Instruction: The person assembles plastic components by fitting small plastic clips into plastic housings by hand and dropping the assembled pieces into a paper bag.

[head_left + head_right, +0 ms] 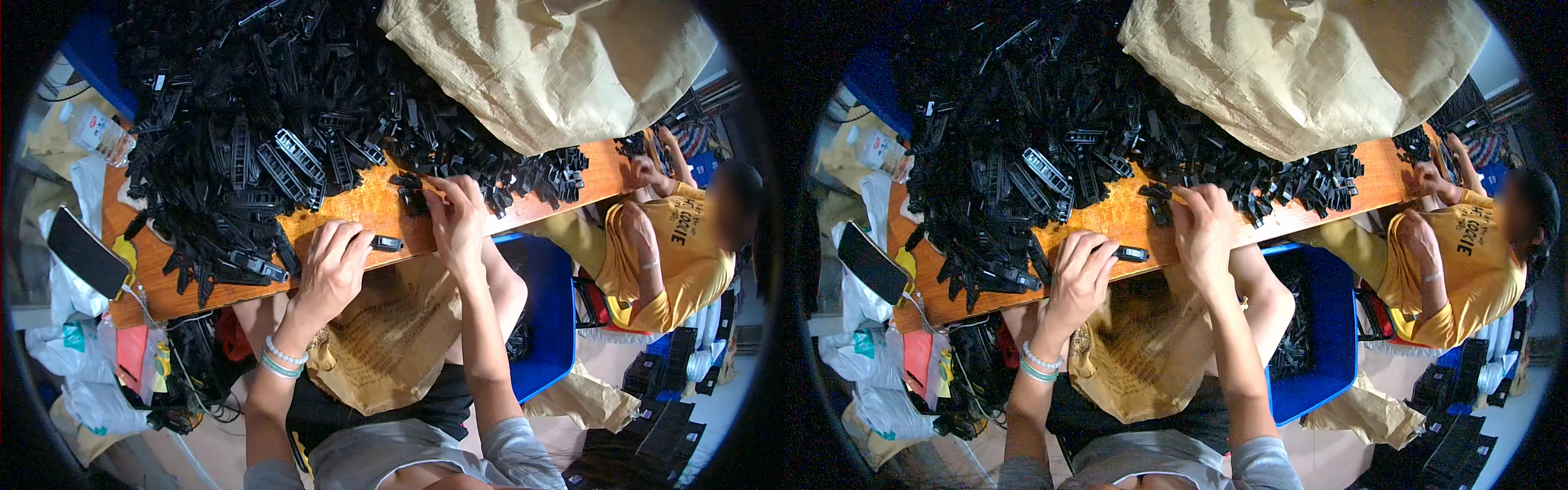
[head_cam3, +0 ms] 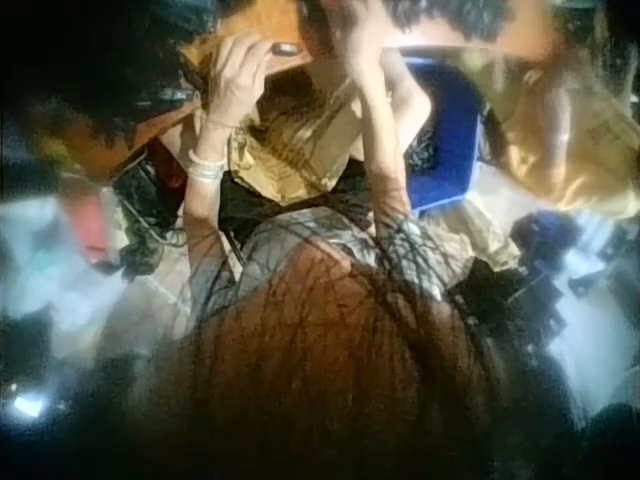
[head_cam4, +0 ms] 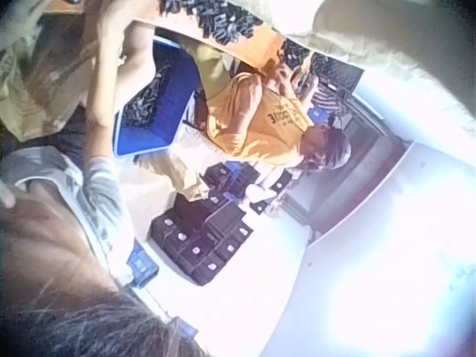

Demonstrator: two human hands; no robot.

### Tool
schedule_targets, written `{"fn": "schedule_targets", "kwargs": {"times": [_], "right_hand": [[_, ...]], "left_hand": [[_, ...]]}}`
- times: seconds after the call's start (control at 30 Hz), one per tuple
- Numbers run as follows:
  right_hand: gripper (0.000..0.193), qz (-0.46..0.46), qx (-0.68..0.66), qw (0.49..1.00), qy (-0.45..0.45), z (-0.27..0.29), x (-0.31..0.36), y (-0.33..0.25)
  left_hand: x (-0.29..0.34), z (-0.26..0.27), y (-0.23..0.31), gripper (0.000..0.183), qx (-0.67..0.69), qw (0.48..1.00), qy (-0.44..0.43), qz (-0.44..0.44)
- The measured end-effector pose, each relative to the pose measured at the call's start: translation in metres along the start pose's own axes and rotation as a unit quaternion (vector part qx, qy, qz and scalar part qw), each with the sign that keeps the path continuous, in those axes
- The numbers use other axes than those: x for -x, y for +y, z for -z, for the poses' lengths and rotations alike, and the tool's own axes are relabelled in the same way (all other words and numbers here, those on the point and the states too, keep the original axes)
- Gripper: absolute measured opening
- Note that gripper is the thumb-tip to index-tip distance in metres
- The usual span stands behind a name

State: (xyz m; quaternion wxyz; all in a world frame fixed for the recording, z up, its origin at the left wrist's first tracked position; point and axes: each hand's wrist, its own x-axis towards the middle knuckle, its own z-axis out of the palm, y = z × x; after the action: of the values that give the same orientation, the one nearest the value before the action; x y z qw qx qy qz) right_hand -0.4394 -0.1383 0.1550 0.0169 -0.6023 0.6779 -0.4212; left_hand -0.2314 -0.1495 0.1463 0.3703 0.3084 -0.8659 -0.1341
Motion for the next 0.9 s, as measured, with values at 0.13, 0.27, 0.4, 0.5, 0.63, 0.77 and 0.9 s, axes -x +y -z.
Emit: {"fn": "schedule_targets", "kwargs": {"times": [0.13, 0.27, 0.4, 0.5, 0.63, 0.77, 0.9], "right_hand": [[0.02, 0.001, 0.091, 0.994, -0.058, -0.008, -0.015, -0.014], [0.02, 0.03, 0.059, 0.998, 0.016, -0.018, -0.017, -0.017], [0.017, 0.009, 0.063, 0.998, 0.006, -0.019, -0.01, -0.015], [0.021, -0.027, 0.104, 0.994, -0.035, -0.024, -0.013, -0.018], [0.019, -0.031, 0.098, 0.995, -0.009, -0.023, -0.013, -0.021], [0.011, -0.098, -0.235, 0.965, 0.054, -0.006, 0.005, -0.03], [0.017, -0.231, -0.374, 0.898, -0.01, 0.009, 0.04, -0.045]], "left_hand": [[0.0, -0.001, -0.001, 0.029, 0.039, 0.999, -0.008, 0.003], [0.002, -0.001, 0.0, 0.028, 0.046, 0.998, 0.023, 0.031], [0.002, -0.001, 0.0, 0.028, 0.036, 0.999, 0.004, 0.026], [0.002, -0.001, 0.001, 0.029, 0.037, 0.999, -0.011, 0.025], [0.002, -0.001, 0.0, 0.029, 0.033, 0.999, -0.008, 0.018], [0.003, 0.001, -0.001, 0.028, 0.034, 0.999, -0.016, 0.026], [0.004, -0.001, -0.002, 0.029, 0.033, 0.999, -0.009, 0.023]]}}
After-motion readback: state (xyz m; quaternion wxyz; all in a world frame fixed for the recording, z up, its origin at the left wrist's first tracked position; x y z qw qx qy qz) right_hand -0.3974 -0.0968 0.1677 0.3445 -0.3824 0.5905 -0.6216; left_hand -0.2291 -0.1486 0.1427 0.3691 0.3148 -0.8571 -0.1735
